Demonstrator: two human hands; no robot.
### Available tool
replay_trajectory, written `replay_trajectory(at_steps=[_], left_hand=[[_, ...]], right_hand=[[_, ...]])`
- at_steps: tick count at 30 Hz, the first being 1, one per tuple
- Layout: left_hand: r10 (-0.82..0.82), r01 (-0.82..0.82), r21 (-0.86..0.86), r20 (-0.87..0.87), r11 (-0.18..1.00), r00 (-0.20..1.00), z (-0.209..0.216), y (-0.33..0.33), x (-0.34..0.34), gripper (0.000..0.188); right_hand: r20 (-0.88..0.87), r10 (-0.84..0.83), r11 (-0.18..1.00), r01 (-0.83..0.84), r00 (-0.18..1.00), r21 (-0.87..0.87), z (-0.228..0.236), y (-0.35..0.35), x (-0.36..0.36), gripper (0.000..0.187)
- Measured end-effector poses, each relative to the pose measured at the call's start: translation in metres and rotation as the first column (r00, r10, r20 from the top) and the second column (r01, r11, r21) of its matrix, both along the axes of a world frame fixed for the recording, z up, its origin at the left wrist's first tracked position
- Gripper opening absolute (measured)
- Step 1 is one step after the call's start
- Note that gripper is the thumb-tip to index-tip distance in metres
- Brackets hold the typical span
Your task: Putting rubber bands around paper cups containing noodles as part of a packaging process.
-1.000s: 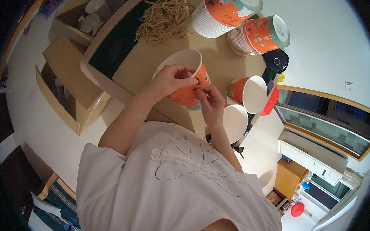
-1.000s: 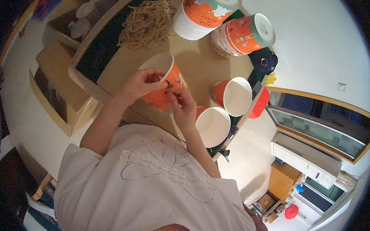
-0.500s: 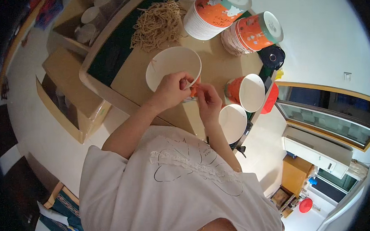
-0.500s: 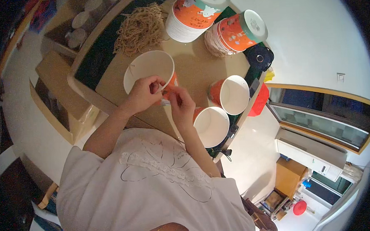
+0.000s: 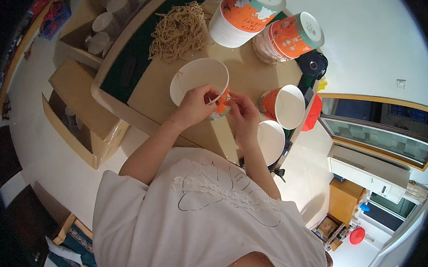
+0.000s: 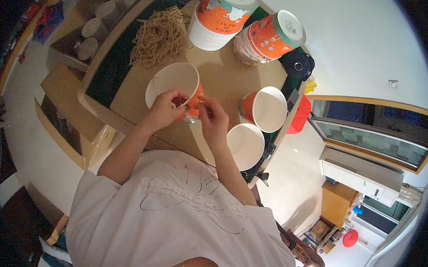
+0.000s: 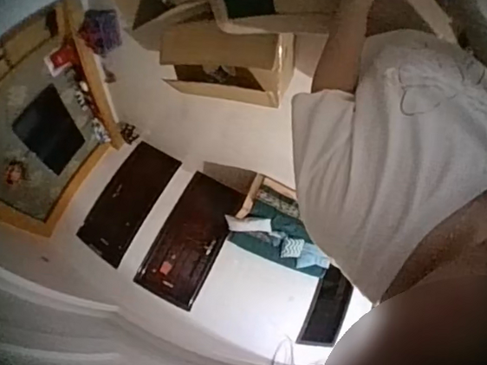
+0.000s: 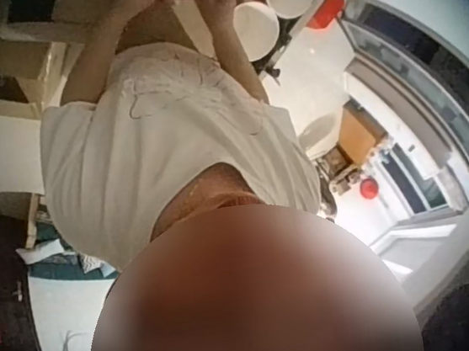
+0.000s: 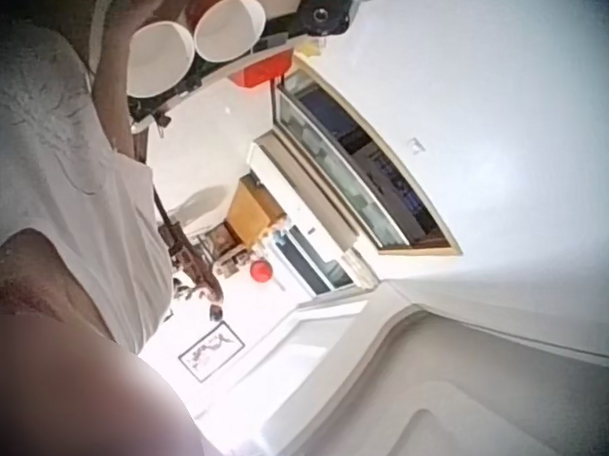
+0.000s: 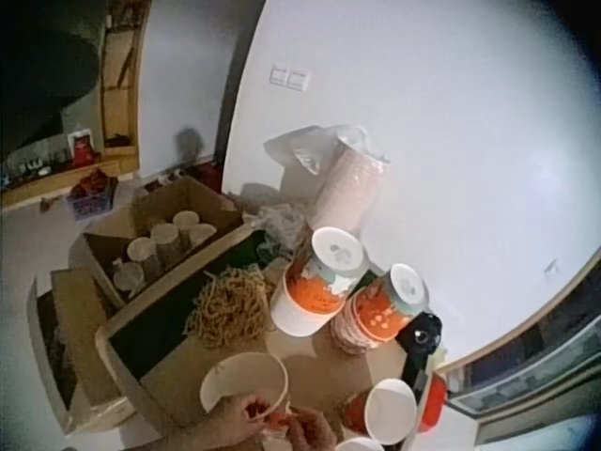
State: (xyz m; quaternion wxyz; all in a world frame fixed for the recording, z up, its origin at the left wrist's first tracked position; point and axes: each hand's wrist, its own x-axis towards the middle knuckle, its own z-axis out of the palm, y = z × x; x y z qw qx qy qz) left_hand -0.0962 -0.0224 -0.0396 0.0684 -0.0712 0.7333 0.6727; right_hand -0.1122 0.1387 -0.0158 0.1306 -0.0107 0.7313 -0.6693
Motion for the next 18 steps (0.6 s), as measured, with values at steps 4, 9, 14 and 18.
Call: replay_trajectory(at_steps=[4,9,14,18], left_hand=[[0.038,-0.039,-0.031,-0.045,0.999,0.998,-0.003,0.0,-0.004,0.021],[0.032,-0.033,-0.02,-0.024,0.999,0.999,0.002,0.0,-0.007,0.023],[0.01,-0.011,-0.029,-0.028,1.0,1.0,-0.006,0.003,-0.008,0.023],[0.014,-0.014,0.017,-0.047,1.0,0.999,-0.005,0.004,-0.008,0.022]], right_hand=[[-0.231,0.221,0.923,-0.126,0.948,0.365,-0.008,0.002,0.003,0.015],[-0.202,0.224,0.888,-0.114,0.953,0.445,-0.011,0.001,0.01,0.017],[-0.347,0.147,0.94,-0.022,0.926,0.339,-0.012,0.002,-0.004,0.015],[-0.254,0.077,0.963,-0.006,0.964,0.269,-0.02,0.004,-0.003,0.013]])
